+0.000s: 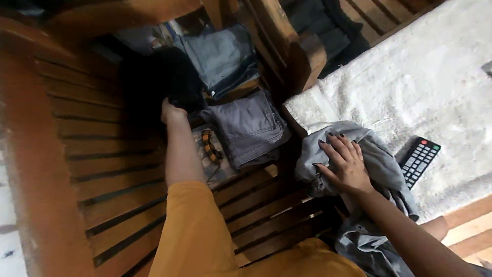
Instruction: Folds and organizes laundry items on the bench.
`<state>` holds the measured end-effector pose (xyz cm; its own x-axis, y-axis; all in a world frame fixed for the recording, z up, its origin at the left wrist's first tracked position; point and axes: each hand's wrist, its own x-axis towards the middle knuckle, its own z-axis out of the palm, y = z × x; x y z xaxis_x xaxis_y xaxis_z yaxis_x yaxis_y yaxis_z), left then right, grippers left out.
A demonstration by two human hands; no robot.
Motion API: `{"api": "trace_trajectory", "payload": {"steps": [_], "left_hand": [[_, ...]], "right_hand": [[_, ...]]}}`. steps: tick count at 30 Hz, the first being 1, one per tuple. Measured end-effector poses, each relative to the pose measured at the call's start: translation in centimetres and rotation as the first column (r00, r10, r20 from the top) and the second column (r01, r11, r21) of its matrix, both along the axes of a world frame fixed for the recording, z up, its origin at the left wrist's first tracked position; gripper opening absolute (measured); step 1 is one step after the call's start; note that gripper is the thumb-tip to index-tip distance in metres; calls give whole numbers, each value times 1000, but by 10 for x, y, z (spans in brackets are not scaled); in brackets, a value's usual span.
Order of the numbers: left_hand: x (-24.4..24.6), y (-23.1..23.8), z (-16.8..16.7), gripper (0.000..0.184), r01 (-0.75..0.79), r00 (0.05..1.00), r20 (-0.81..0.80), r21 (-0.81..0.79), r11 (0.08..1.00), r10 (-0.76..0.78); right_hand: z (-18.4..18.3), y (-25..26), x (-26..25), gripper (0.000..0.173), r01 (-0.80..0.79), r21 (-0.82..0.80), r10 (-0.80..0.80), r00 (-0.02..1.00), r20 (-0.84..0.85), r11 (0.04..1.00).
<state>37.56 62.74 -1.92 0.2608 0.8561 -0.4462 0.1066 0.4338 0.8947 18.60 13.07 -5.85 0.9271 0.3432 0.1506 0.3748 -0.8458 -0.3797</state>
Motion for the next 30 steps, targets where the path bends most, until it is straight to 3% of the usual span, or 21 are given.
{"api": "trace_trajectory", "payload": {"steps": [4, 9, 11, 14, 16, 21, 27, 30], "left_hand": [[-3, 7, 0, 54, 118, 991, 84, -114, 986, -109], [-7, 8, 1, 57, -24, 996, -85, 78, 997, 31], [-7, 6, 3, 56, 70, 994, -79, 4, 998, -69], [-5, 11, -2, 69, 250, 967, 6, -202, 947, -254], [-3, 8, -3, 71, 249, 968, 39, -241, 938, -247], [-6, 23, -14, 75, 219, 968, -70, -237, 947, -241], [2, 24, -14, 56, 243, 970, 22, -153, 958, -243], [9, 17, -6, 58, 257, 949, 217, -114, 960, -229]], "right_hand": [[0, 1, 0, 68, 2, 11, -2, 1000, 14, 1000], [1, 1, 0, 69, 0, 9, -1, 1000, 12, 1000], [0, 1, 0, 69, 2, 10, -2, 1000, 12, 1000], [0, 1, -1, 69, 6, 22, -6, 1000, 6, 1000], [1, 2, -1, 70, 6, 26, -7, 1000, 13, 1000], [3, 3, 0, 70, 4, 24, -5, 1000, 8, 1000], [5, 3, 0, 67, 15, 23, -15, 1000, 2, 1000], [6, 4, 1, 67, 8, 31, -8, 1000, 8, 1000]]}}
